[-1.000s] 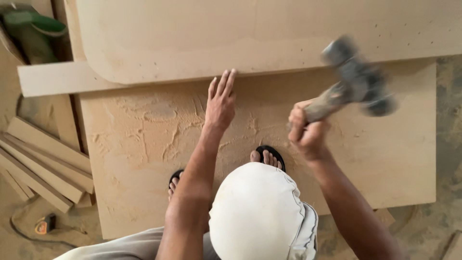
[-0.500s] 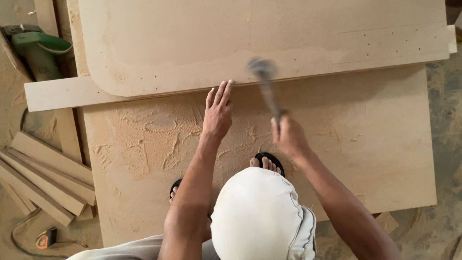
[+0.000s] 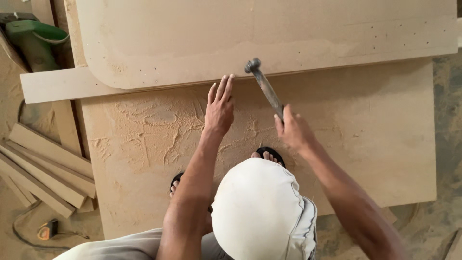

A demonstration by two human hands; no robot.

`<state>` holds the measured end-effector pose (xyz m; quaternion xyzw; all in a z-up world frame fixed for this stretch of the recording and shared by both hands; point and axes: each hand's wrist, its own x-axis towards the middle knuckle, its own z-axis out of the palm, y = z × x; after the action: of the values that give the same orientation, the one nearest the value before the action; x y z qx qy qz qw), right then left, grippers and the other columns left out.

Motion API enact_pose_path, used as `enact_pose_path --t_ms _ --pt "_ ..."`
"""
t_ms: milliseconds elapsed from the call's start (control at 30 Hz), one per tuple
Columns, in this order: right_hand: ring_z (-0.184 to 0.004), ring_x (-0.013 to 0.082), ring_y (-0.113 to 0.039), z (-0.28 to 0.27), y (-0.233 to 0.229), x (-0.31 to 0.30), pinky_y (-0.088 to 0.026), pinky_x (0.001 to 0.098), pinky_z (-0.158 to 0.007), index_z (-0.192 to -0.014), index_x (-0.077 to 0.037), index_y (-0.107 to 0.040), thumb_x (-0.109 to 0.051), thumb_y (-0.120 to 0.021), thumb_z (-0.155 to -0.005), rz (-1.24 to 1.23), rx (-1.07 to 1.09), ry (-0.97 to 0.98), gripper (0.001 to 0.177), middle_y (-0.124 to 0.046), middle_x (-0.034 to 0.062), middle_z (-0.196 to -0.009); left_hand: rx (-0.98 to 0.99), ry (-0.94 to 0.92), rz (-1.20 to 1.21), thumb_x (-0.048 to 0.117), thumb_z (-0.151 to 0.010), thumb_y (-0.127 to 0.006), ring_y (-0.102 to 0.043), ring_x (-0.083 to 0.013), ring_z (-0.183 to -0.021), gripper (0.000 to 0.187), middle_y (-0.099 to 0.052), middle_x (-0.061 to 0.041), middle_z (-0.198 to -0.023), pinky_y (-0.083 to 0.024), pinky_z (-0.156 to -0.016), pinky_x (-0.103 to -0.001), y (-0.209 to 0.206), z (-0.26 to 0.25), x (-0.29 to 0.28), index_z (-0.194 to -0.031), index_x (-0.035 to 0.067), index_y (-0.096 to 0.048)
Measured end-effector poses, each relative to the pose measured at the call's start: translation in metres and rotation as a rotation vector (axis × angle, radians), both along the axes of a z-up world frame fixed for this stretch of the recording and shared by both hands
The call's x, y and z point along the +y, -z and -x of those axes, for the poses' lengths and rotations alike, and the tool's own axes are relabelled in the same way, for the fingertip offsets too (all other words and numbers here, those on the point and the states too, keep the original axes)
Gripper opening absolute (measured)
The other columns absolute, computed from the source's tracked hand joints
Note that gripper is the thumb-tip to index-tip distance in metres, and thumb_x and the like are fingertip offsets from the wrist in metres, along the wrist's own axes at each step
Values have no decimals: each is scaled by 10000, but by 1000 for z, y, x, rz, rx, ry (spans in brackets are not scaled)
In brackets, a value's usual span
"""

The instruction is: The person hammers nails into a wooden board to attach a smaller block, occasionally reaching into a container for more nails and checking the board's alignment by hand.

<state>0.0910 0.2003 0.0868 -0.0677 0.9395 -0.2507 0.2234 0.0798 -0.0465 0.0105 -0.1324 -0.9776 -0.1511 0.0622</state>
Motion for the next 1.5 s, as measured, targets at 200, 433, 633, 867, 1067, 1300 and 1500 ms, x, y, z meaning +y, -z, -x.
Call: enact_pose_path --t_ms 200,433,633,867,1067,1300,1500 --pt "-447 223 -625 -22 -13 11 -480 334 -371 -1058 32 -474 -152 -503 -1108 613 653 25 192 -617 108 -644 -2 -11 -8 -2 -930 -582 -181 -275 -1588 171 -209 -108 -1711 -194 -1296 -499 7 4 2 -783 30 -664" --pt "-498 357 -606 -7 11 -3 -481 459 -426 -1062 1 -488 -214 -619 -1036 -18 177 57 252 -609 201 -609 -111 6 6 -7 -906 -580 -149 -324 -1578 187 -158 -140 -1706 -226 -1265 -516 5 2 3 -730 13 -642" --pt "-490 303 -599 -12 -39 -5 -471 426 -448 -1099 8 -509 -227 -569 -1066 373 587 11 245 -587 176 -649 131 -13 -22 -11 -886 -551 -173 -317 -1585 153 -193 -131 -1713 -304 -1175 -502 0 0 6 -915 -8 -701" --pt "-561 354 -642 -9 23 -1 -500 458 -504 -966 -40 -565 -321 -584 -1057 9 315 77 296 -662 192 -668 -54 28 -46 0 -903 -567 -195 -334 -1563 168 -222 -158 -1688 -308 -1202 -512 -14 1 4 -779 -20 -679" --pt "-471 322 -645 -16 -16 -10 -508 439 -417 -1141 33 -509 -271 -543 -1007 383 519 107 334 -630 191 -634 5 11 -48 4 -889 -566 -218 -341 -1557 125 -230 -163 -1679 -316 -1197 -509 -7 2 8 -841 -20 -678" --pt "-556 358 -631 1 14 -9 -514 476 -465 -1076 -28 -557 -311 -596 -1014 -105 241 80 293 -642 173 -663 -29 18 -39 -5 -882 -555 -214 -352 -1549 140 -215 -175 -1676 -295 -1207 -516 -4 4 3 -901 -41 -689" --pt "-519 260 -653 -16 -22 0 -526 415 -456 -1034 37 -540 -246 -573 -1029 392 689 72 284 -642 141 -656 77 8 -26 3 -903 -550 -202 -331 -1565 191 -201 -157 -1692 -294 -1214 -498 12 7 2 -1006 -55 -700"
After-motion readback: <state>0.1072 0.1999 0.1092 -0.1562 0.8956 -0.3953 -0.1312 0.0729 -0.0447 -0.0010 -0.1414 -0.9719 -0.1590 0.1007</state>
